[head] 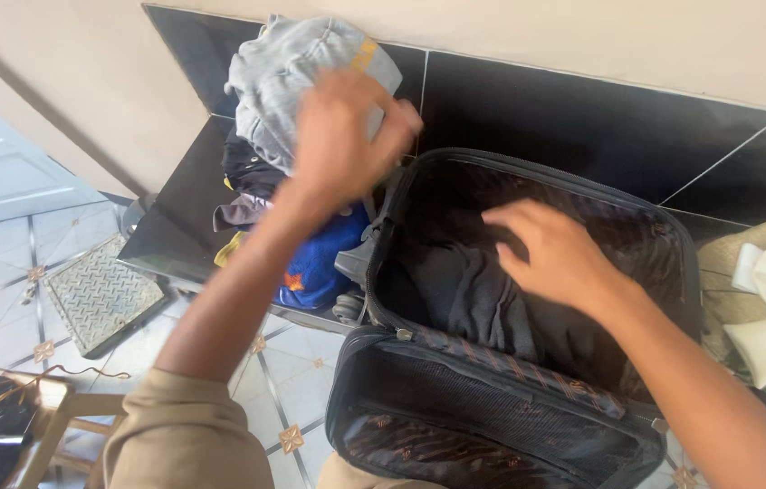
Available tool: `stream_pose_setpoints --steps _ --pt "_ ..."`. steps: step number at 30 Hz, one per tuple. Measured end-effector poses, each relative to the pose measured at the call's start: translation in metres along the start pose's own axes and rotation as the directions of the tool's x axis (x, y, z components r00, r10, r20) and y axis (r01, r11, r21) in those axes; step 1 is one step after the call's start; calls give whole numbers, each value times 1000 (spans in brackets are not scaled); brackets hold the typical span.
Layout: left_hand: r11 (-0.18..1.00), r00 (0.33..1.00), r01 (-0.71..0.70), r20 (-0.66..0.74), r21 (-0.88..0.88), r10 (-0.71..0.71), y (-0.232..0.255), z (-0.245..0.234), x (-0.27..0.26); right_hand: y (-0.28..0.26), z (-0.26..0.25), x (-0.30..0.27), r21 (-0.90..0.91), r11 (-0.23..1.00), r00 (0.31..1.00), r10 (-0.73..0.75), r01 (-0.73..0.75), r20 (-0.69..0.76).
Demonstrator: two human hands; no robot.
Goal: The person unpacks a black suitcase placed on a glass table. They remove a white bow, a blue towel with a shark design, and several folded clothing items including a grey shirt, a striped shirt, a black shirt, and a grey sweatshirt, placing them on the table.
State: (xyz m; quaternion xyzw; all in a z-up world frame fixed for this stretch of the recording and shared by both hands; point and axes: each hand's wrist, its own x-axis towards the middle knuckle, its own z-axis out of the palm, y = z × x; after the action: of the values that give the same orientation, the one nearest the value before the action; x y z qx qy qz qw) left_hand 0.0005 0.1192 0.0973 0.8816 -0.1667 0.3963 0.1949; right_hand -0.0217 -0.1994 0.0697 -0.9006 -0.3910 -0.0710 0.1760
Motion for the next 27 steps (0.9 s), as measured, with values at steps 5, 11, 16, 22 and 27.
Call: stream_pose_setpoints --steps 5,11,16,22,27 --pt "785 812 582 -187 213 -552 -105 -31 32 -34 7 104 526 833 976 218 -173 -24" --pt "492 492 869 188 -46 -850 -122 -44 23 -45 71 224 875 369 924 331 -314 192" --pt "579 580 813 172 -58 -797 -105 -50 24 -55 97 246 902 81 833 426 -424 354" --pt "467 534 827 179 -313 -826 -102 -41 21 -63 94 238 903 -52 763 515 -426 390" --pt "413 538 768 144 -490 -830 -92 -47 19 -79 81 228 924 40 777 556 -380 295"
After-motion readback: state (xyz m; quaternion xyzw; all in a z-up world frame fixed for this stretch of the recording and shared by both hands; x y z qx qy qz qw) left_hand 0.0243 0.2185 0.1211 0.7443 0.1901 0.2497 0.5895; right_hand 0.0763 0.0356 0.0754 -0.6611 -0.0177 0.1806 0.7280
